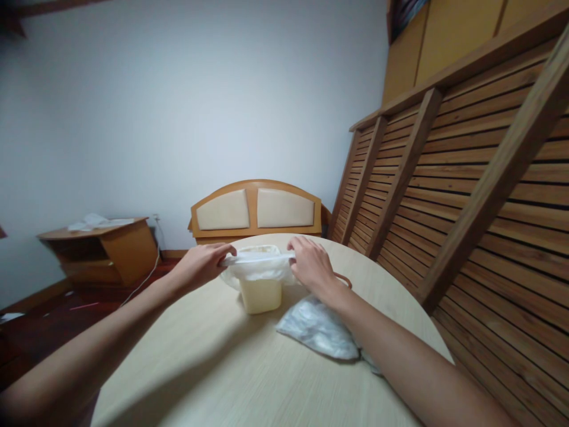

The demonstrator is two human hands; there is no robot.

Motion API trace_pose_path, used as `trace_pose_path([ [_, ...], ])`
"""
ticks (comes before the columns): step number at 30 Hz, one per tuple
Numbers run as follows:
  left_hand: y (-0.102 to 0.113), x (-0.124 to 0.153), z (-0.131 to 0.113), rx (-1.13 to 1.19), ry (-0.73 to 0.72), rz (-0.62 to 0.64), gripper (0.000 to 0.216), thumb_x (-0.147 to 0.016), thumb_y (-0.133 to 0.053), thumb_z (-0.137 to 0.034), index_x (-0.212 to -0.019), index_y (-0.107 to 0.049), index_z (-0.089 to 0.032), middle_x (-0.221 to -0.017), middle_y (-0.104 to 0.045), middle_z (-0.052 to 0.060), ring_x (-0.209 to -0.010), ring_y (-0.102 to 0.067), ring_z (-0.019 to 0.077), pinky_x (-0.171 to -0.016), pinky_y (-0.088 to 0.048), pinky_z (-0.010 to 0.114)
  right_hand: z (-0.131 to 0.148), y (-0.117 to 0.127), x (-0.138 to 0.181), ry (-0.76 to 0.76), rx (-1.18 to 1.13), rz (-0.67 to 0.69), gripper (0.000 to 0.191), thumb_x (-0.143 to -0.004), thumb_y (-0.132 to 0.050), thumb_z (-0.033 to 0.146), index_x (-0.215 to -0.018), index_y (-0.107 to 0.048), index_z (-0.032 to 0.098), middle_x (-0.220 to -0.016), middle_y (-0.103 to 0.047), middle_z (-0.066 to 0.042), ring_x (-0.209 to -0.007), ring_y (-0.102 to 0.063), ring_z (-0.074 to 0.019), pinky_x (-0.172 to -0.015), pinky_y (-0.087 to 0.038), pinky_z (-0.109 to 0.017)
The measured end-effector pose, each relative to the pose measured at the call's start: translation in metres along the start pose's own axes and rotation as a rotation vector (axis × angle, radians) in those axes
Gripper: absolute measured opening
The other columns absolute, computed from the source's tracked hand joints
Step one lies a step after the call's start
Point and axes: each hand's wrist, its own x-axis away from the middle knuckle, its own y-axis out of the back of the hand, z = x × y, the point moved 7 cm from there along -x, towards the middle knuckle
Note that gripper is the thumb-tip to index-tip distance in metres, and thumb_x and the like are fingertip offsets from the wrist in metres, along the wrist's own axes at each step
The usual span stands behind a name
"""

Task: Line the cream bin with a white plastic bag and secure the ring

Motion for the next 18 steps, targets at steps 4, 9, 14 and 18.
trace_pose_path([
  [4, -0.014, 0.005, 0.04, -0.033, 0.285, 0.04, 0.03, -0.087, -0.052, -0.019, -0.114, -0.065, -0.023, -0.12, -0.068, 0.012, -0.098, -0.07, 0.0298, -0.08, -0.052, 0.036, -0.042, -0.013, -0.004, -0.173, 0.058, 0.107, 0.029, -0.082, -0.054, 0.01, -0.106, -0.064, 0.021, -0.115, -0.07, -0.01, -0.11, -0.063, -0.0276, -0.089, -0.045, -0.035],
  [9, -0.045, 0.009, 0.085, 0.094, 0.48, 0.148, 0.02, -0.083, -0.058, -0.022, -0.098, -0.069, -0.016, -0.106, -0.072, 0.019, -0.099, -0.07, 0.0359, -0.086, -0.053, 0.046, -0.086, -0.035, -0.01, -0.333, -0.004, 0.253, 0.012, -0.082, -0.062, 0.016, -0.09, -0.072, 0.016, -0.102, -0.075, -0.018, -0.099, -0.07, -0.0342, -0.078, -0.05, -0.038],
  [14, -0.07, -0.003, 0.11, 0.423, 0.577, 0.266, 0.01, -0.072, -0.066, -0.025, -0.067, -0.066, -0.016, -0.057, -0.068, 0.008, -0.058, -0.067, 0.0234, -0.061, -0.054, 0.033, -0.103, -0.051, -0.036, -0.448, -0.279, 0.361, 0.015, -0.084, -0.067, 0.021, -0.073, -0.071, 0.013, -0.058, -0.071, -0.011, -0.06, -0.071, -0.022, -0.057, -0.053, -0.026],
  [18, -0.064, -0.028, 0.113, 0.768, 0.573, 0.094, 0.02, -0.074, -0.064, -0.032, -0.08, -0.069, -0.014, -0.066, -0.072, 0.007, -0.055, -0.067, 0.0177, -0.054, -0.054, 0.026, -0.096, -0.032, -0.076, -0.444, -0.575, 0.158, 0.008, -0.087, -0.066, 0.017, -0.09, -0.071, 0.011, -0.069, -0.075, -0.008, -0.057, -0.071, -0.0175, -0.057, -0.058, -0.025],
])
